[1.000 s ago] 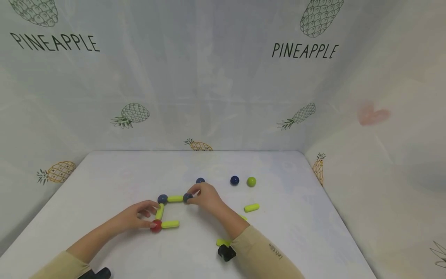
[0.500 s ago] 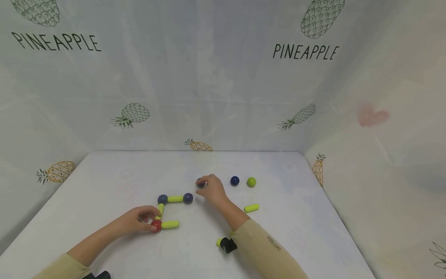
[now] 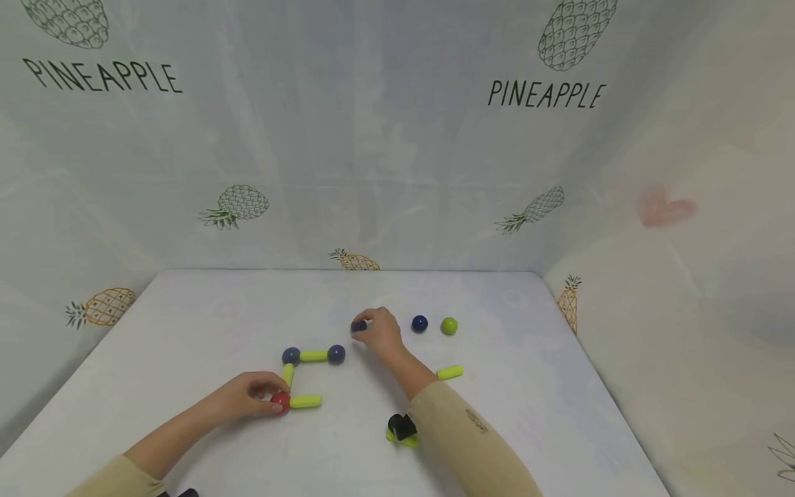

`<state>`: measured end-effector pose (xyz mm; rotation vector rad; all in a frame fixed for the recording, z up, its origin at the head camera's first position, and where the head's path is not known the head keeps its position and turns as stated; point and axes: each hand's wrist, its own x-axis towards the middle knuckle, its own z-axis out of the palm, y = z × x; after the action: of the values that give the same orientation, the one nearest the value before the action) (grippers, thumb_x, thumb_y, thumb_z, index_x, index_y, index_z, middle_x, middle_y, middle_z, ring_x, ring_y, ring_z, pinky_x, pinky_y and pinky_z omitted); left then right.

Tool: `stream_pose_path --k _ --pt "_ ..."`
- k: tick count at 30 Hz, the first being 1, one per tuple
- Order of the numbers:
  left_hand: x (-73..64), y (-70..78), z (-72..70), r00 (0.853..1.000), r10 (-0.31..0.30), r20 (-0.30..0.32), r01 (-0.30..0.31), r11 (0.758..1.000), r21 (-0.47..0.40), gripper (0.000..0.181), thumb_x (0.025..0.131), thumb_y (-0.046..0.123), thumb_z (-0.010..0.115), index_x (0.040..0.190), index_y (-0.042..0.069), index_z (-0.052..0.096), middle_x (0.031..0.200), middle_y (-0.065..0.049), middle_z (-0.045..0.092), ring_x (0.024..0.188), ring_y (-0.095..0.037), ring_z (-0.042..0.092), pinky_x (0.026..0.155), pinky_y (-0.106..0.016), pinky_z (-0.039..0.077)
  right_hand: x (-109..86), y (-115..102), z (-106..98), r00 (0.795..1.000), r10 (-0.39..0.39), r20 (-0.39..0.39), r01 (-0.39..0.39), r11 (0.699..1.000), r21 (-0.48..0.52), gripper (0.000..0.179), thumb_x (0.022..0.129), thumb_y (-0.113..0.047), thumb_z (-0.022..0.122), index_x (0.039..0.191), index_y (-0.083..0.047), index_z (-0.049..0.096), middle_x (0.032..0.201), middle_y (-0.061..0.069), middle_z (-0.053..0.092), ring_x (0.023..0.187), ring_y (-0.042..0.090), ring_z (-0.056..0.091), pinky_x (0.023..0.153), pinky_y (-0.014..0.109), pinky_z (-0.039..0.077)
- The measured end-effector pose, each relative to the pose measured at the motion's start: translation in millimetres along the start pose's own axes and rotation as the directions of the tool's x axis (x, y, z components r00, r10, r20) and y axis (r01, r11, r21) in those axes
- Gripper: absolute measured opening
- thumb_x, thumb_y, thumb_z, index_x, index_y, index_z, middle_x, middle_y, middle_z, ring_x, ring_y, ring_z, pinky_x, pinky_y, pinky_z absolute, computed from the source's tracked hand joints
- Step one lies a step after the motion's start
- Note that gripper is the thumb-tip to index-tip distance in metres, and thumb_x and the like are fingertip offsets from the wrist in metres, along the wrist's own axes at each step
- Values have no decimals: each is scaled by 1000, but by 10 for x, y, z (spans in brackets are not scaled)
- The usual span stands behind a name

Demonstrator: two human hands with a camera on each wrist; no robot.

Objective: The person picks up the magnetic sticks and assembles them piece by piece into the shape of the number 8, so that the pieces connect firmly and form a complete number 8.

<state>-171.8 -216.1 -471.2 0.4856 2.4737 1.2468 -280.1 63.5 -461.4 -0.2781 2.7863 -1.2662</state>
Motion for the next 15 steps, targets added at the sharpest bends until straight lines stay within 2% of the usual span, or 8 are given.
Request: stream_pose_path --k 9,15 --pt "-7 -15 0 1000 2 5 -2 1000 -31 28 82 17 80 106 7 70 92 -1 62 83 -22 47 67 -25 40 126 48 79 999 46 7 -46 999 6 28 83 -13 78 109 -12 71 114 6 58 109 27 54 93 41 46" --pt "-11 -12 4 1000 -15 3 15 998 -57 29 81 17 80 106 7 70 92 -1 62 84 -22 47 69 -26 41 157 28 93 999 45 16 -45 998 38 30 82 -8 77 111 -11 70 115 8 62 107 28 56 89 42 48"
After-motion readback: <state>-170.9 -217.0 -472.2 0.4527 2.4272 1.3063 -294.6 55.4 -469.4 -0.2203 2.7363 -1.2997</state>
